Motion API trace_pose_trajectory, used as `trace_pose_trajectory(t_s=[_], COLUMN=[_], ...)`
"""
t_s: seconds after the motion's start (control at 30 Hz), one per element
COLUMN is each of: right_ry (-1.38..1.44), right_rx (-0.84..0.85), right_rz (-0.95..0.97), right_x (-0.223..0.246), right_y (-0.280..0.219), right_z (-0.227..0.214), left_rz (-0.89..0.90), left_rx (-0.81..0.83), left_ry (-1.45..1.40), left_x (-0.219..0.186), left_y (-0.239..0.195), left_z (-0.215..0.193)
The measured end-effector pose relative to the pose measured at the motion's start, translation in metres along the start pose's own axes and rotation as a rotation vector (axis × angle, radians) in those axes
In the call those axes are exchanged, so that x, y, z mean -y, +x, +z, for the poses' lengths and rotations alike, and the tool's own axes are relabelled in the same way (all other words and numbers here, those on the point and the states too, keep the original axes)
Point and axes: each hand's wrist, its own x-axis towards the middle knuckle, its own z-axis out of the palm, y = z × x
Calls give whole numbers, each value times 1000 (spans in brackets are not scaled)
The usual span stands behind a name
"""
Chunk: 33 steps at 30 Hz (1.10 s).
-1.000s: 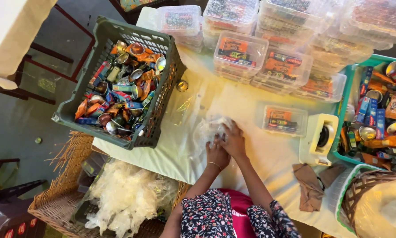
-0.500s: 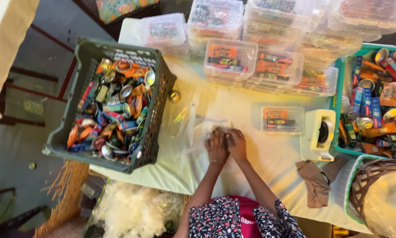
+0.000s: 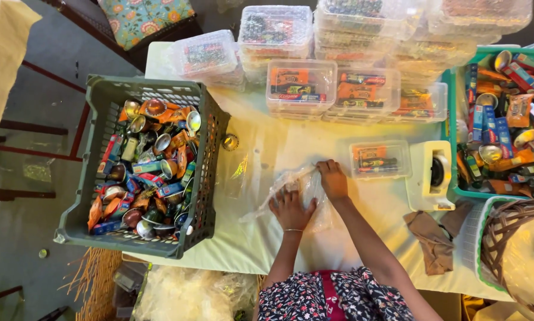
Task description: The person sits at a table and wraps small plastic containers filled with items in bubble wrap. They use a tape dispenser to seal the bubble wrap around each container before placing the wrapped items into a basket.
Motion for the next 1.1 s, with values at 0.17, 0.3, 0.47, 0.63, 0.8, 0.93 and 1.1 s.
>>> trace_pose_trajectory(t_s=[0.17, 0.3, 0.47, 0.63, 0.8, 0.93, 1.1], right_ry=[27, 158, 437, 678, 571, 837, 1107], right_rx=[-38, 24, 176, 273, 176, 389, 884], right_rz=[173, -51, 281, 26, 292, 196, 142], right_x=[-6, 40, -25, 3, -4, -34, -9], right_y=[-2, 15, 0, 11, -5, -21, -33], right_z=[22, -35, 32, -41, -62, -70, -143], left_rz=[15, 61, 53, 44, 104, 172, 203], left_rx=[-64, -218, -143, -21, 186, 24, 18], left_ry=[35, 16, 62, 72, 149, 123, 163], left_x=[-3, 2, 8, 9, 26, 9, 20], left_y=[2, 2, -1, -3, -15, -27, -19], left_z=[-4, 2, 16, 14, 35, 0, 21])
